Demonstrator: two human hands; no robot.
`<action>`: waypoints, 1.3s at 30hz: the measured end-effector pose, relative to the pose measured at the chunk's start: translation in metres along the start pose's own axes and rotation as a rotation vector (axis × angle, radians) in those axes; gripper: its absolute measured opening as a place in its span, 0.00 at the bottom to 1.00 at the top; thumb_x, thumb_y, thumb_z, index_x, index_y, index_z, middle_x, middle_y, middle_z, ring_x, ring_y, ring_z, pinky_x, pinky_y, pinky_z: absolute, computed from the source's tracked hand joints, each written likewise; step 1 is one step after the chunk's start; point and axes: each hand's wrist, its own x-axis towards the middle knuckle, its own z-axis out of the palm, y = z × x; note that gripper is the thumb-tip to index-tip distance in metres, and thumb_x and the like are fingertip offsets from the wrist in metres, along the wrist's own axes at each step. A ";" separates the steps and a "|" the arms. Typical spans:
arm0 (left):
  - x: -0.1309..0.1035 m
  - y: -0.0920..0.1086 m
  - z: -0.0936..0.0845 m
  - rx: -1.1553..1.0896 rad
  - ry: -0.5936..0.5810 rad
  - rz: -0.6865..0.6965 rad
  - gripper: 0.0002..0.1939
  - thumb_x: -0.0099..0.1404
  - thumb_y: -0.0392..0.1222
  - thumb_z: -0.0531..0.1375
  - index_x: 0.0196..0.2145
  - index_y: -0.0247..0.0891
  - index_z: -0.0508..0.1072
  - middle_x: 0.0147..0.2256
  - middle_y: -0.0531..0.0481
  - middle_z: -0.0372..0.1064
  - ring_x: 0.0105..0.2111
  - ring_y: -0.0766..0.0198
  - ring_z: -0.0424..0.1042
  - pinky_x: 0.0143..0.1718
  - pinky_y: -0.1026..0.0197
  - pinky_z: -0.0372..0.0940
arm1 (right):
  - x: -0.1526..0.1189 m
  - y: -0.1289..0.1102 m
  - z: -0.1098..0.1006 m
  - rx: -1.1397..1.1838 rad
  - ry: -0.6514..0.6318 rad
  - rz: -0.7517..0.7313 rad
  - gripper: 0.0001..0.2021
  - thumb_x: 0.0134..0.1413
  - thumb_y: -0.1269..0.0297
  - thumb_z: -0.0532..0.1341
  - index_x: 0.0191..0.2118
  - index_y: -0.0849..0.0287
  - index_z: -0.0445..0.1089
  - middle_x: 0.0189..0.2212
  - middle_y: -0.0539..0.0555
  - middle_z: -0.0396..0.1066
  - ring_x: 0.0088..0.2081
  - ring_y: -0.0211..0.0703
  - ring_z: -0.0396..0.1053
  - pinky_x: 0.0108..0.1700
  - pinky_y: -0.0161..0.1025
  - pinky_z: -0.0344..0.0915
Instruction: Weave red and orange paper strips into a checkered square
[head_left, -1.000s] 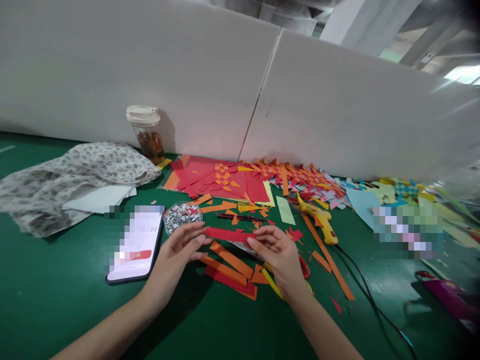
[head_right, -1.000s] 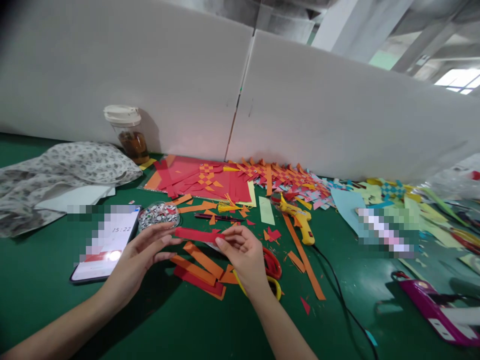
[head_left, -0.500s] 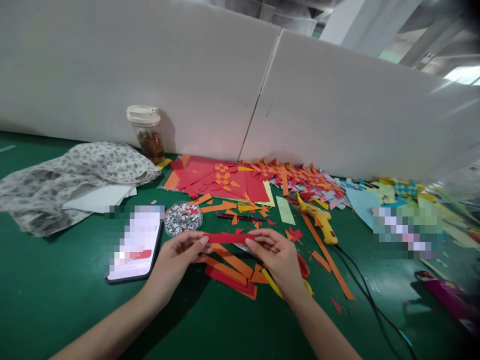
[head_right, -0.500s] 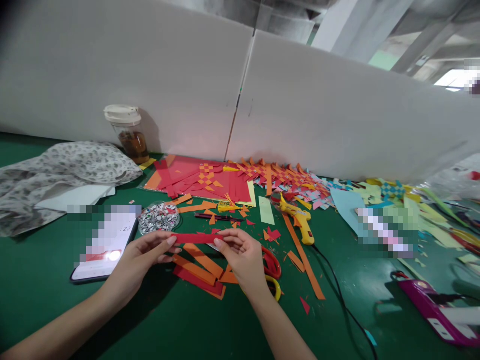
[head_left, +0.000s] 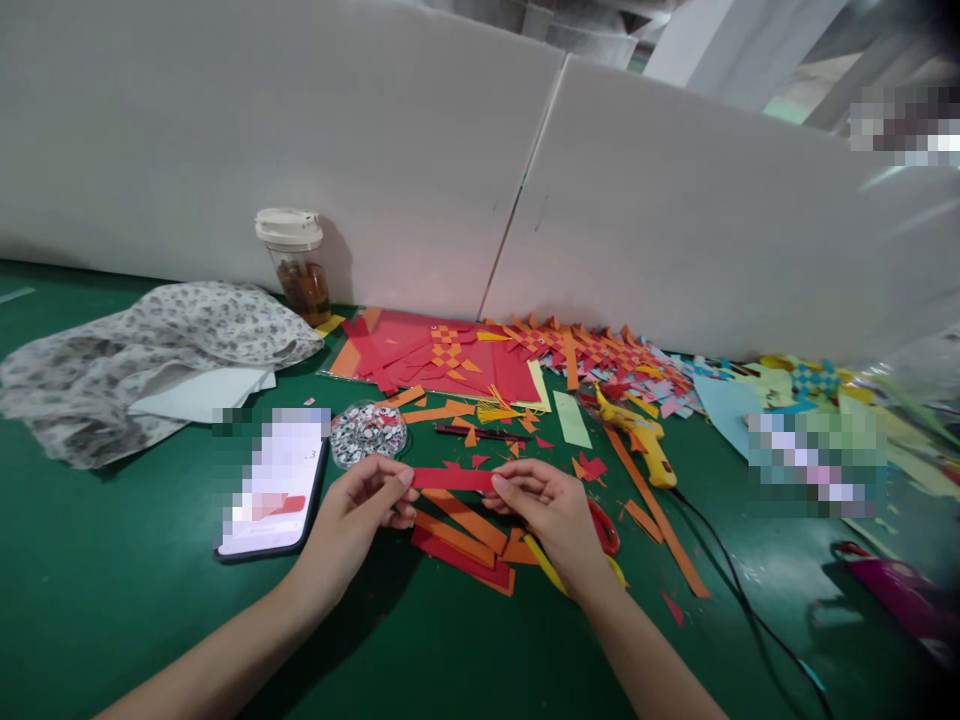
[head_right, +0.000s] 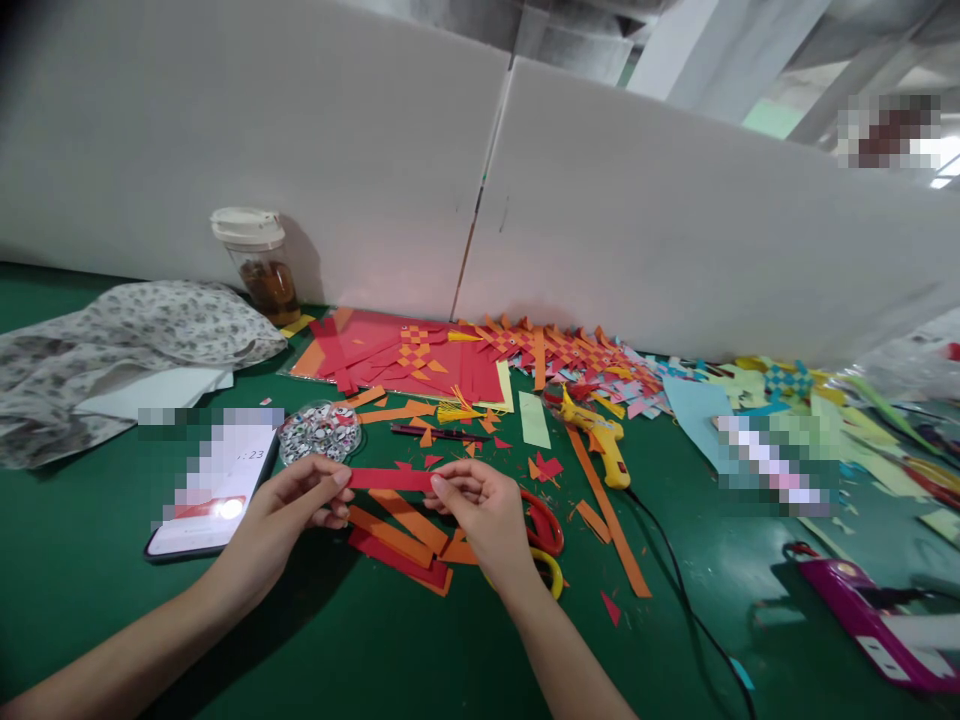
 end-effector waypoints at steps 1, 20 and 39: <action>0.000 0.000 0.000 0.003 -0.005 0.003 0.09 0.55 0.45 0.62 0.27 0.36 0.69 0.23 0.55 0.67 0.22 0.70 0.68 0.25 0.69 0.65 | 0.000 0.000 0.000 0.001 -0.007 0.001 0.12 0.39 0.58 0.68 0.29 0.61 0.71 0.21 0.52 0.74 0.25 0.42 0.74 0.29 0.35 0.70; -0.003 -0.005 -0.007 1.167 -0.362 0.753 0.12 0.57 0.40 0.60 0.41 0.43 0.70 0.39 0.47 0.67 0.40 0.54 0.65 0.41 0.50 0.61 | 0.000 0.001 -0.001 -0.313 0.119 -0.170 0.14 0.47 0.55 0.61 0.21 0.59 0.62 0.15 0.44 0.53 0.19 0.32 0.51 0.21 0.32 0.49; 0.004 -0.013 -0.011 1.123 -0.251 0.849 0.07 0.64 0.37 0.53 0.40 0.41 0.68 0.40 0.49 0.72 0.40 0.59 0.70 0.41 0.54 0.66 | 0.001 0.006 0.001 -0.445 0.152 -0.243 0.13 0.50 0.57 0.59 0.22 0.59 0.62 0.15 0.44 0.51 0.19 0.33 0.48 0.22 0.32 0.47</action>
